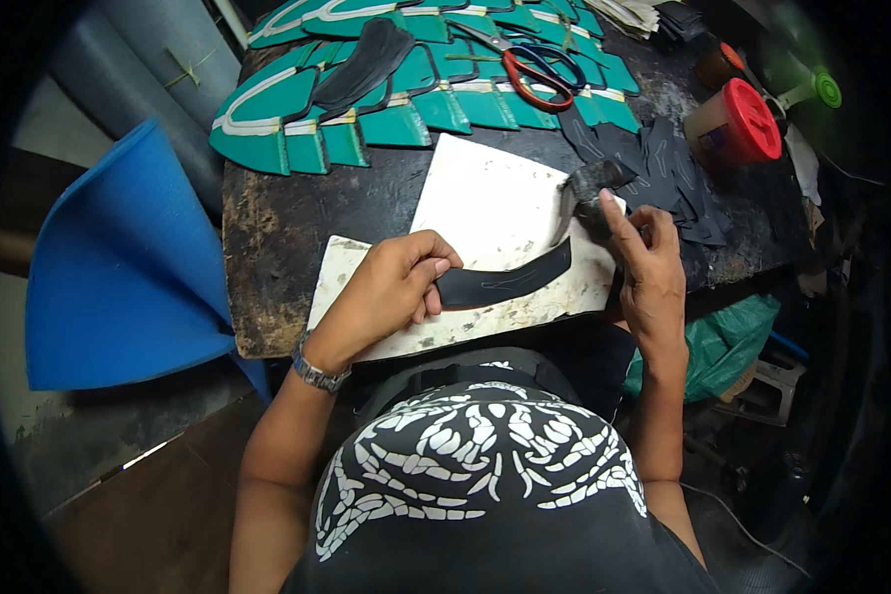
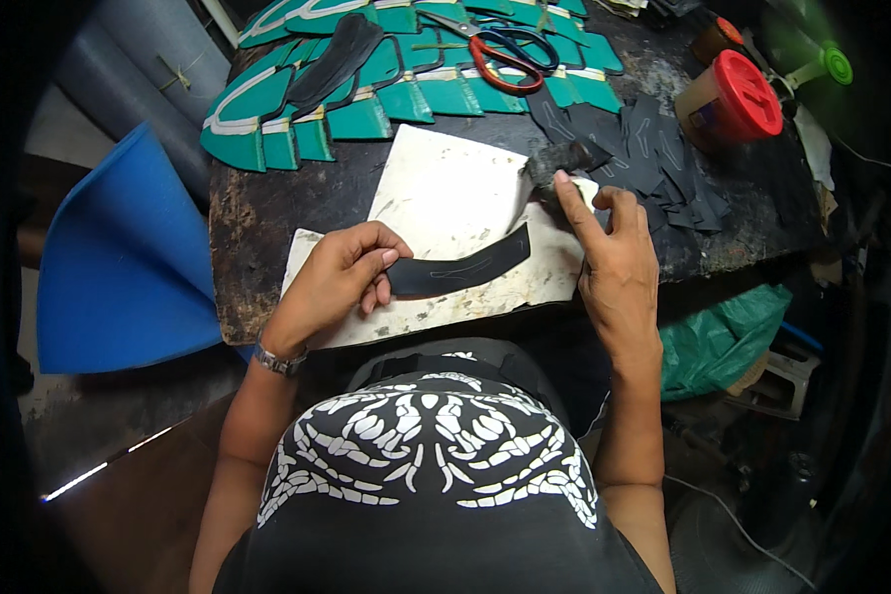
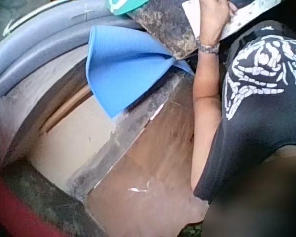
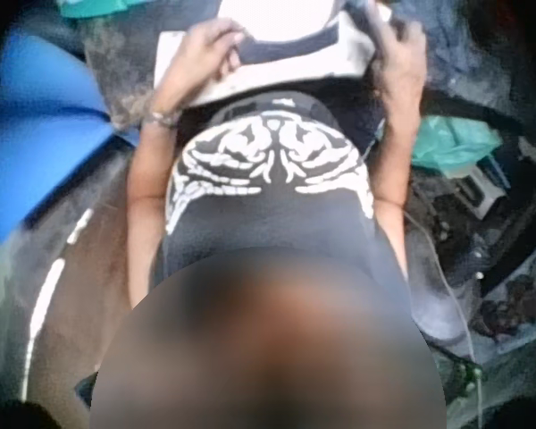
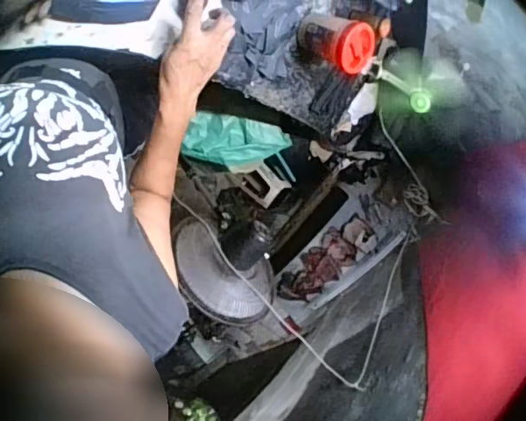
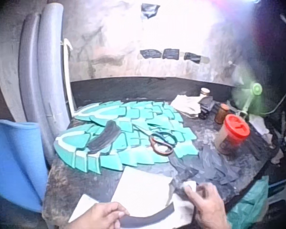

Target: The person repeatedly hammers a small black rubber piece on a white board, then uses scissors to trim its edges. They continue this cycle of hammering and trimming on multiple rubber pieces, placing finished pieces aside on the table.

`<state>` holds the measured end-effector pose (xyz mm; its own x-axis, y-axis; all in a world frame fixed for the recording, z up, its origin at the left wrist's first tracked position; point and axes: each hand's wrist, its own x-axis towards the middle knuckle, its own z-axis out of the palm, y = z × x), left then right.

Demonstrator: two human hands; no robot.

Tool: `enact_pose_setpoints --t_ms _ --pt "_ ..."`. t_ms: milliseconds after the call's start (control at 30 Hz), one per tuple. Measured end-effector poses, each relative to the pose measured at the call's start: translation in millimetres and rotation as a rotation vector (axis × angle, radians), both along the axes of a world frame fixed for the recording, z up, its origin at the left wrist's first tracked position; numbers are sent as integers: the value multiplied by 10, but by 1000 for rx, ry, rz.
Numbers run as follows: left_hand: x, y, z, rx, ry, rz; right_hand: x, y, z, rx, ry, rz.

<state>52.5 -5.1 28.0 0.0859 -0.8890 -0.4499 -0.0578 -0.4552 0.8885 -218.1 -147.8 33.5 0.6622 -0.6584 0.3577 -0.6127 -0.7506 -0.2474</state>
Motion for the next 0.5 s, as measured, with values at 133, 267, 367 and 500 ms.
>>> enact_pose_setpoints --t_ms 133,267,367,500 --pt "75 -28 -15 17 0 -26 132 159 50 188 -48 108" --pt "109 -48 -42 31 70 -4 294 279 55 272 81 127" --pt "124 -28 -33 16 137 31 341 259 80 338 -12 133" --pt "104 68 35 -71 186 69 280 201 134 612 -135 122"
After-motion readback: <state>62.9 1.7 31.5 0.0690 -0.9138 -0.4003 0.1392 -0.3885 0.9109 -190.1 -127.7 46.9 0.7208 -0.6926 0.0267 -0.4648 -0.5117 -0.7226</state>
